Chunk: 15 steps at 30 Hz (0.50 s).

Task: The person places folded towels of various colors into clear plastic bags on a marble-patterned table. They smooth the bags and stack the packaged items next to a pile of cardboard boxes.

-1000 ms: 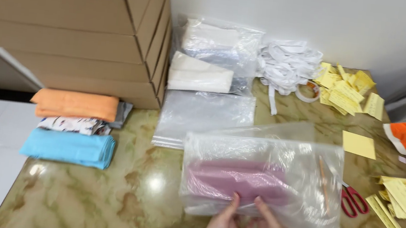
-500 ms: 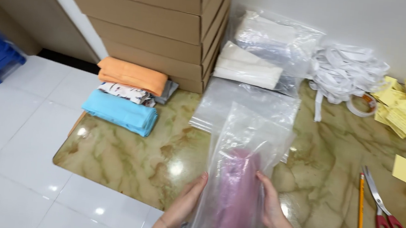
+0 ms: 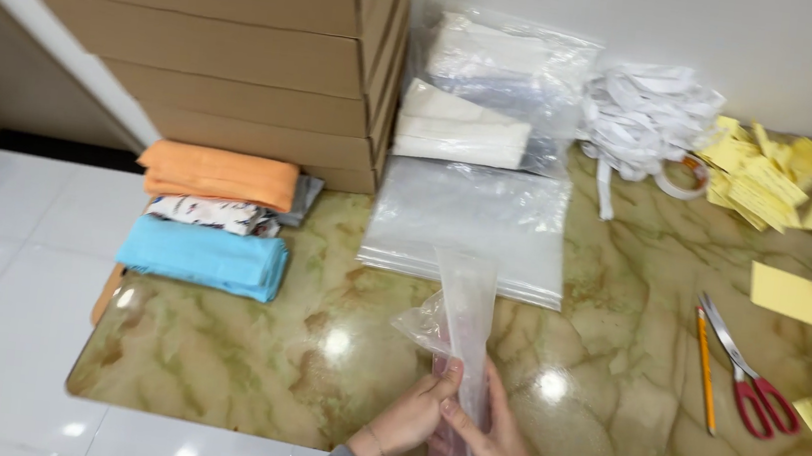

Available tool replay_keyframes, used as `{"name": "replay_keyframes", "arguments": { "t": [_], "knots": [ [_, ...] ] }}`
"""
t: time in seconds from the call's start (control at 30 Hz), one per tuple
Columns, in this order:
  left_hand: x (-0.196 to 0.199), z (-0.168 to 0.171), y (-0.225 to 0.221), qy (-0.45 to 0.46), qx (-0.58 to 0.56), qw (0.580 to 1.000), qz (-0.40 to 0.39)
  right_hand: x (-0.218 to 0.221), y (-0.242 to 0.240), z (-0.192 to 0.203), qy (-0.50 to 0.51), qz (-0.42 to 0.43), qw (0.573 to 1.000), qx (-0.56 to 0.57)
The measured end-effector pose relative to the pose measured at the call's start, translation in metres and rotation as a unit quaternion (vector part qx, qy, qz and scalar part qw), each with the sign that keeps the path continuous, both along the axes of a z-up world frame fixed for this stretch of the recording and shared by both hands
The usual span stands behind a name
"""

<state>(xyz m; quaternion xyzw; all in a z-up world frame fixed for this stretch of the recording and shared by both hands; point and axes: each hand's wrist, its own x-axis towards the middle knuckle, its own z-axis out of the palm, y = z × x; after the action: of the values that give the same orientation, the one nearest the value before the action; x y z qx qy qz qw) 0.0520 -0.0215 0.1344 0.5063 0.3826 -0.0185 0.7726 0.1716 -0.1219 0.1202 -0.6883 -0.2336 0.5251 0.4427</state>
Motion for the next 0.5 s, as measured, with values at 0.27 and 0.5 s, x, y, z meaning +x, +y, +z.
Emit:
{"name": "replay_keyframes", "arguments": {
  "t": [0.27, 0.5],
  "knots": [
    [0.026, 0.02, 0.003, -0.038, 0.05, 0.989, -0.137, 0.066, -0.045, -0.049, 0.041, -0.095, 0.994, -0.022],
    [-0.039, 0.049, 0.07, 0.047, 0.095, 0.991, -0.083, 0.144, -0.087, -0.044, 0.11, -0.266, 0.957, 0.024]
  ]
}}
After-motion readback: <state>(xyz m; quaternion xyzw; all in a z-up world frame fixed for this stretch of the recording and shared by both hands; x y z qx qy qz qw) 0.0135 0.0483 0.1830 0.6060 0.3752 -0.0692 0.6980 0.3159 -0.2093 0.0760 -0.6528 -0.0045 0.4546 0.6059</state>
